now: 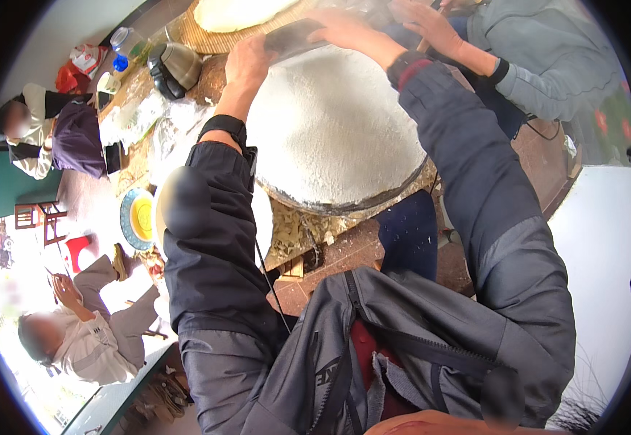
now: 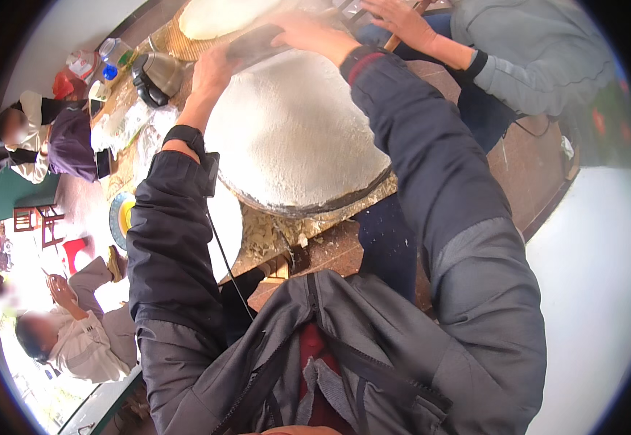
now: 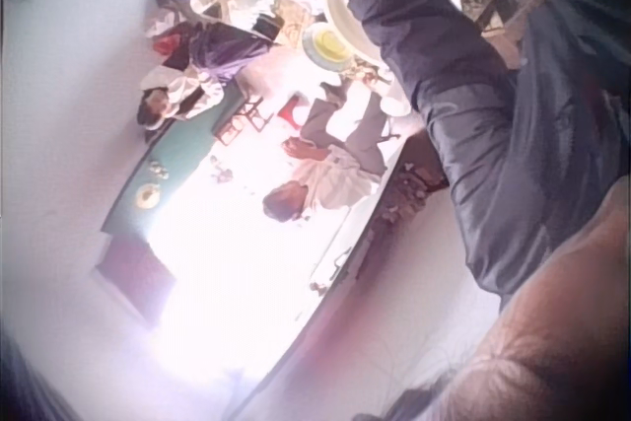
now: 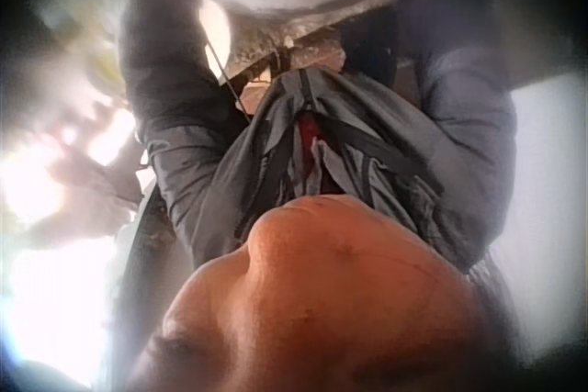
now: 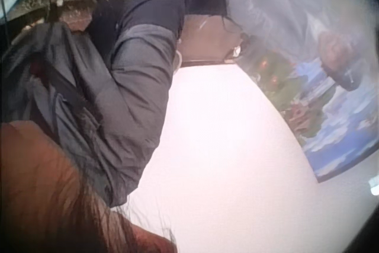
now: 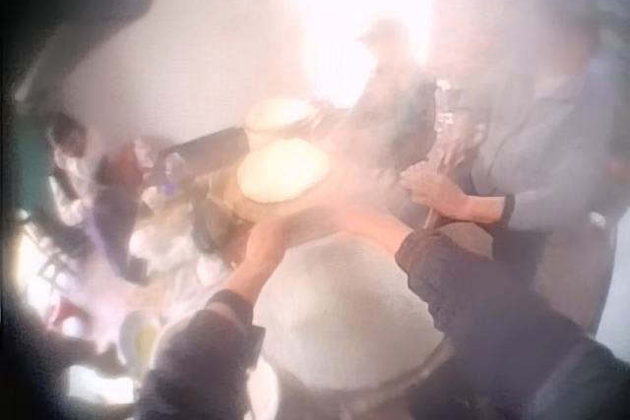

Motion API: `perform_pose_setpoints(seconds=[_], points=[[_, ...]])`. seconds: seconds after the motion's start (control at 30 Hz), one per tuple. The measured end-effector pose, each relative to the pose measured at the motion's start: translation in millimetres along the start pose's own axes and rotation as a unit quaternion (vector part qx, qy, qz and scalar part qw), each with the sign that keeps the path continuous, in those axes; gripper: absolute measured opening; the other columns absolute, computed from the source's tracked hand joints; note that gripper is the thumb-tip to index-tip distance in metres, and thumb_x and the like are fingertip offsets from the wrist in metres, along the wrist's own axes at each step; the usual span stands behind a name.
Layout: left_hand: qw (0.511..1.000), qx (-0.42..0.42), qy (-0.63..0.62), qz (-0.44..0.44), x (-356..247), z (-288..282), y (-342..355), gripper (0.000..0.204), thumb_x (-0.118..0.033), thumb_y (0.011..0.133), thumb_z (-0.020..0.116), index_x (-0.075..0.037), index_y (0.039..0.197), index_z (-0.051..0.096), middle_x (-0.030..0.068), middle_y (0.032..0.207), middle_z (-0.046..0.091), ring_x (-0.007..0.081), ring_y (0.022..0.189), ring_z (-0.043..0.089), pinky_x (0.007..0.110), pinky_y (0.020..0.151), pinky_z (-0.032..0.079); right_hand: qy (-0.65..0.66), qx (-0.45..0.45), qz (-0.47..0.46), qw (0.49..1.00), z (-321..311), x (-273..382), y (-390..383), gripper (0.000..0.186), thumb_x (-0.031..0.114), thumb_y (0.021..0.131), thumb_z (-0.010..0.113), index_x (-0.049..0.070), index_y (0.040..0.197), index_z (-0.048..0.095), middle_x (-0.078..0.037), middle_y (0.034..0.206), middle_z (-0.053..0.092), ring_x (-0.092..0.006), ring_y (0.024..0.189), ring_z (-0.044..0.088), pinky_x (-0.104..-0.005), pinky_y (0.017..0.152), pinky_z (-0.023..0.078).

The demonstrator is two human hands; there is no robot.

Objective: The person pours batter onto a hot griddle, spreads it into a thin circle, cooks it, then flips and removes the crepe. The process repeats with a second crepe being prepared and cooked in the same manner.

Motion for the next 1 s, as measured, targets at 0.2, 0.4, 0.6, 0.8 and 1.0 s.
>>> perform_pose_setpoints(seconds=[0.2,0.4,0.6,0.8,1.0], points=[[0.994,-0.016,-0.023,0.11,-2,6,7,0.011,-0.011,0.086,0.06,-0.004,0.093,0.057,0.0167,0.092,0.062,0.0369,0.089,0.061,0.046,0.075,0.049,-0.199,0.056,0.024,0.978,3,4,-14,0.027,0.022,0.083,0.066,0.002,0.097,0.055,-0.017,0.097,0.063,-0.0343,0.098,0.059,-0.044,0.081,0.046],[0.983,-0.077,-0.009,0.168,16,-29,-60,0.01,-0.008,0.084,0.06,-0.002,0.087,0.053,0.0179,0.088,0.06,0.0393,0.09,0.059,0.046,0.075,0.048,-0.095,-0.048,-0.035,0.994,25,67,-31,0.019,0.017,0.079,0.069,0.004,0.086,0.058,-0.014,0.086,0.065,-0.0346,0.087,0.063,-0.0432,0.074,0.051],[0.995,-0.044,0.006,0.093,2,-41,-131,0.016,-0.009,0.081,0.065,-0.001,0.081,0.052,0.0173,0.083,0.058,0.0382,0.083,0.057,0.046,0.07,0.046,-0.097,-0.005,-0.099,0.99,18,109,-65,0.02,0.021,0.081,0.067,0.005,0.089,0.058,-0.013,0.088,0.065,-0.0319,0.091,0.062,-0.0423,0.08,0.05],[0.996,-0.059,-0.012,0.067,-25,-49,-188,0.018,-0.006,0.078,0.067,-0.001,0.078,0.049,0.0171,0.079,0.057,0.0379,0.079,0.056,0.047,0.069,0.045,-0.091,0.05,-0.116,0.988,16,135,-96,0.021,0.021,0.081,0.067,0.005,0.09,0.057,-0.014,0.09,0.065,-0.0314,0.093,0.062,-0.0425,0.08,0.049],[0.994,-0.079,-0.024,0.066,-51,-48,-224,0.023,-0.005,0.077,0.067,-0.001,0.076,0.044,0.0166,0.075,0.053,0.0391,0.077,0.054,0.049,0.066,0.044,-0.077,0.059,-0.148,0.984,9,143,-128,0.023,0.02,0.081,0.067,0.004,0.091,0.056,-0.013,0.091,0.064,-0.0324,0.093,0.062,-0.0434,0.079,0.049]])
Point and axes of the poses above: each hand's wrist, its own y-axis towards the middle knuckle, its own z-axis out of the palm, x = y × z, the point moved 5 cm from there along y, towards the middle knuckle
